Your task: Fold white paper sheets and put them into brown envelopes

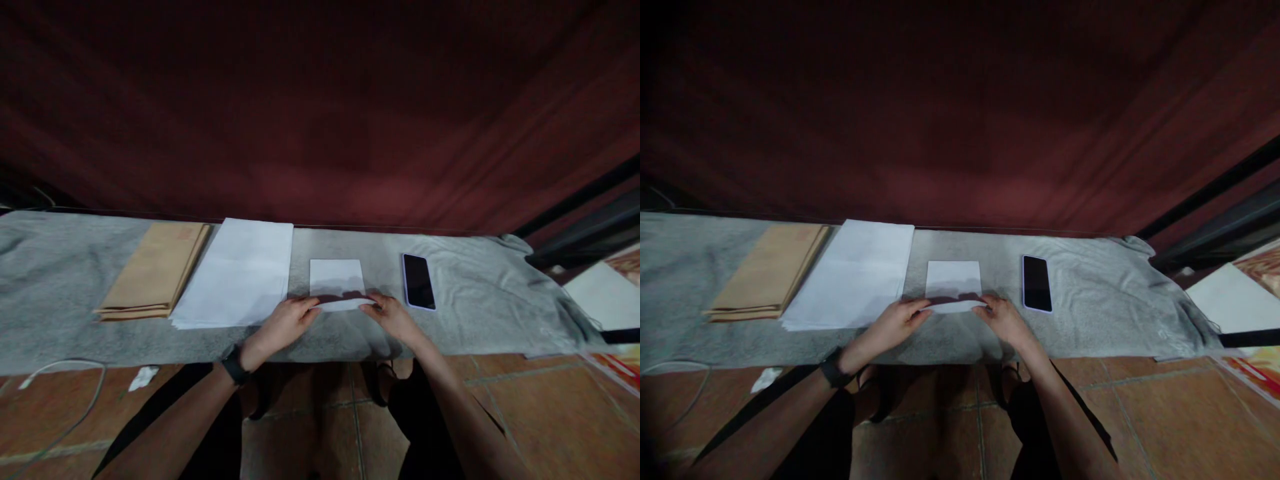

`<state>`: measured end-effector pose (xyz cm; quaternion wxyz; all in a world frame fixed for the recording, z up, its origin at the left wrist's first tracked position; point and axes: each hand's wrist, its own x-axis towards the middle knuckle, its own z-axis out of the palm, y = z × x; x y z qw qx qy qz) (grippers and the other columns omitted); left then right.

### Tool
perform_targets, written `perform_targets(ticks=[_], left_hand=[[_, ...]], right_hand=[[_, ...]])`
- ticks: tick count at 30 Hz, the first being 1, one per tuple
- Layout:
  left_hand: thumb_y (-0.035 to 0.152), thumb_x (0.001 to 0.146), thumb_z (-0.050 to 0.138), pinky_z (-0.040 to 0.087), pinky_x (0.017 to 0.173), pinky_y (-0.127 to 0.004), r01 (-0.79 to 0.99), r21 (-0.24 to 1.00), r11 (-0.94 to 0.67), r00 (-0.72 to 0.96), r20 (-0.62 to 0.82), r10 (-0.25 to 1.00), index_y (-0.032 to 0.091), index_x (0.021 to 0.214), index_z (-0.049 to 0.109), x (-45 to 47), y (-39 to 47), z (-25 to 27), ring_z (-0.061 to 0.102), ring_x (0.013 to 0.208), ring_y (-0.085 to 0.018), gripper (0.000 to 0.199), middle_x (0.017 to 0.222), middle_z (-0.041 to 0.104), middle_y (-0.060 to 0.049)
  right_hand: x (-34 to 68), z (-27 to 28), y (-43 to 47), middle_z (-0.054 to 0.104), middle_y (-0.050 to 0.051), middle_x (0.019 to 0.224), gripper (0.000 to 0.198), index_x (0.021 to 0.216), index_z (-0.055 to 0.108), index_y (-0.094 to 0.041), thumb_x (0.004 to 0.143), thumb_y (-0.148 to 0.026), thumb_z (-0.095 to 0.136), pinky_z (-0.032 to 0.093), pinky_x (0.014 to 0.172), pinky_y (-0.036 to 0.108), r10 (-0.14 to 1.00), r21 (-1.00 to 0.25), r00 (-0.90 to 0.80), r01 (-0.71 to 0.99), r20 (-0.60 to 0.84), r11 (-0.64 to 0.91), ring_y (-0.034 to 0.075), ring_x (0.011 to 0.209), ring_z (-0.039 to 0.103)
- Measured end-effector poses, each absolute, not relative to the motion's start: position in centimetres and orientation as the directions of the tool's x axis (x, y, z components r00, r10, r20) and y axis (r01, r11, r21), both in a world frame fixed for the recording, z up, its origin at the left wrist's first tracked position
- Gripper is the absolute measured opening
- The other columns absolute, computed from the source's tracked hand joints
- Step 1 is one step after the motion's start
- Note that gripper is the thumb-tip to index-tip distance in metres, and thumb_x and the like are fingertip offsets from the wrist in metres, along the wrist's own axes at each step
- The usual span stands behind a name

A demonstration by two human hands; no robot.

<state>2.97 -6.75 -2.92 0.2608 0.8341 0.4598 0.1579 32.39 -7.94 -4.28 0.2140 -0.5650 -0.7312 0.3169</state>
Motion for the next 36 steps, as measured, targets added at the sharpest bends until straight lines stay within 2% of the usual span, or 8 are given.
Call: perform_targets(ticks=[3,8,12,15,20,26,32,36], left_hand=[[0.034,0.097,0.053,0.048,0.070,-0.027,0.735,0.604,-0.310,0.355,0.047,0.934,0.020,0.104,0.068,3.7,-6.0,-2.8,0.069,0.081,-0.020,0.022,0.092,0.075,-0.005],[0.031,0.096,0.053,0.040,0.062,-0.026,0.796,0.577,-0.182,0.204,0.028,0.979,0.021,0.089,0.063,5.0,-4.6,-2.9,0.063,0.069,-0.017,0.016,0.077,0.068,-0.001],[0.031,0.098,0.051,0.039,0.063,-0.026,0.870,0.483,-0.101,0.128,-0.022,0.992,0.022,0.094,0.062,5.8,-4.0,-2.9,0.066,0.073,-0.018,0.014,0.082,0.070,-0.001],[0.033,0.100,0.049,0.041,0.064,-0.027,0.914,0.402,-0.057,0.092,-0.070,0.993,0.023,0.100,0.062,6.2,-3.8,-2.7,0.069,0.078,-0.019,0.017,0.086,0.072,-0.003],[0.034,0.101,0.044,0.046,0.069,-0.028,0.948,0.319,-0.016,0.052,-0.102,0.993,0.023,0.109,0.062,6.7,-3.4,-2.2,0.071,0.085,-0.021,0.022,0.093,0.074,-0.005],[0.033,0.101,0.044,0.049,0.073,-0.029,0.954,0.299,0.025,0.016,-0.132,0.991,0.023,0.112,0.061,7.2,-2.5,-2.1,0.072,0.089,-0.021,0.023,0.096,0.075,-0.007],[0.033,0.101,0.041,0.051,0.075,-0.032,0.958,0.285,0.045,-0.018,-0.099,0.995,0.022,0.118,0.060,7.4,-1.6,-2.6,0.073,0.091,-0.025,0.028,0.098,0.075,-0.010],[0.035,0.103,0.038,0.052,0.076,-0.033,0.958,0.281,0.062,-0.039,-0.086,0.996,0.021,0.120,0.059,7.5,-1.1,-2.8,0.073,0.092,-0.025,0.031,0.097,0.075,-0.010]], right_hand=[[31.8,-5.0,-7.0,0.073,0.003,0.079,0.030,0.101,0.069,-0.018,0.093,-0.043,0.055,0.051,0.065,0.030,0.990,-0.714,-0.129,0.698,-0.050,0.055,0.020,0.071,0.068],[30.5,-5.6,-5.8,0.074,0.005,0.089,0.020,0.103,0.064,-0.021,0.093,-0.036,0.056,0.050,0.070,0.029,0.999,-0.706,0.006,0.707,-0.035,-0.029,0.022,0.084,0.070],[29.5,-5.2,-5.4,0.075,0.006,0.098,0.034,0.125,0.057,-0.022,0.093,-0.032,0.060,0.050,0.074,0.029,0.996,-0.610,0.083,0.787,-0.042,-0.091,0.023,0.090,0.072],[28.9,-5.0,-5.2,0.075,0.005,0.100,0.040,0.133,0.052,-0.024,0.094,-0.034,0.059,0.050,0.074,0.029,0.992,-0.523,0.121,0.843,-0.036,-0.122,0.023,0.089,0.073],[28.3,-5.1,-4.9,0.076,0.006,0.099,0.041,0.136,0.051,-0.023,0.097,-0.036,0.055,0.050,0.076,0.031,0.989,-0.466,0.145,0.874,-0.016,-0.136,0.025,0.092,0.073],[27.9,-5.2,-4.3,0.076,0.010,0.099,0.043,0.137,0.051,-0.020,0.099,-0.040,0.051,0.051,0.075,0.033,0.984,-0.436,0.177,0.886,0.003,-0.158,0.026,0.090,0.073],[26.9,-5.2,-3.8,0.072,0.017,0.112,0.043,0.136,0.050,-0.017,0.101,-0.042,0.046,0.052,0.077,0.035,0.970,-0.377,0.229,0.907,0.076,-0.185,0.028,0.091,0.073],[26.3,-5.1,-3.4,0.069,0.017,0.118,0.039,0.133,0.052,-0.016,0.103,-0.038,0.043,0.051,0.079,0.034,0.964,-0.358,0.244,0.914,0.108,-0.191,0.027,0.097,0.070]])
